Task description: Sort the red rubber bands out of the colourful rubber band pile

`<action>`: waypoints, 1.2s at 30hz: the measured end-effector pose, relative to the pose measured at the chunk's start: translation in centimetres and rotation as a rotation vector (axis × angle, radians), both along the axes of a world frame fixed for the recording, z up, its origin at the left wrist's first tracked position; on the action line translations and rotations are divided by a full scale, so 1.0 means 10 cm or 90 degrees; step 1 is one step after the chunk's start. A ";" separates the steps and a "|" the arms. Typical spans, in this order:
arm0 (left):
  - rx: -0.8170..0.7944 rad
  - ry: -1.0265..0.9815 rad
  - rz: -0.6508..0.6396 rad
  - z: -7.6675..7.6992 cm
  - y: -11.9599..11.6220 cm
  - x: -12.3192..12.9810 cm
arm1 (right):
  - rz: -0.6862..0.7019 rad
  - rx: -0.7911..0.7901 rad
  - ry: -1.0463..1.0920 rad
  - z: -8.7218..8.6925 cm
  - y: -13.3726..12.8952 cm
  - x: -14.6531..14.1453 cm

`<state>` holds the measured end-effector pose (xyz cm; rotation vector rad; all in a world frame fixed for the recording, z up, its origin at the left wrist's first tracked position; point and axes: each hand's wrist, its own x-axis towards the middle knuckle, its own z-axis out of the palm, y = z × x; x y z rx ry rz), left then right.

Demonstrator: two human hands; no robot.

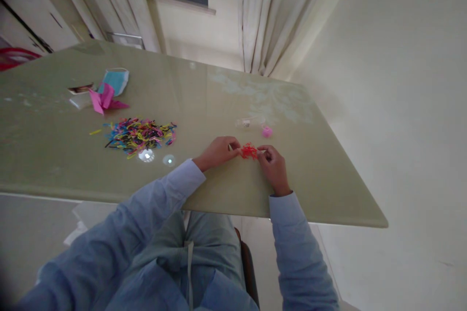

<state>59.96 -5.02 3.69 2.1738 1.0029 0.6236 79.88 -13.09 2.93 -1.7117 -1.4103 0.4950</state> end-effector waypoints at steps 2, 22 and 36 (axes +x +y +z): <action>-0.003 -0.016 0.005 -0.02 0.03 -0.12 | -0.001 -0.002 -0.006 0.00 0.00 0.00; 0.101 0.215 -0.040 0.05 -0.05 -0.12 | -0.033 -0.010 -0.046 -0.01 0.03 0.00; 0.124 0.153 -0.068 -0.05 -0.03 -0.03 | -0.019 -0.005 -0.035 0.00 0.02 0.00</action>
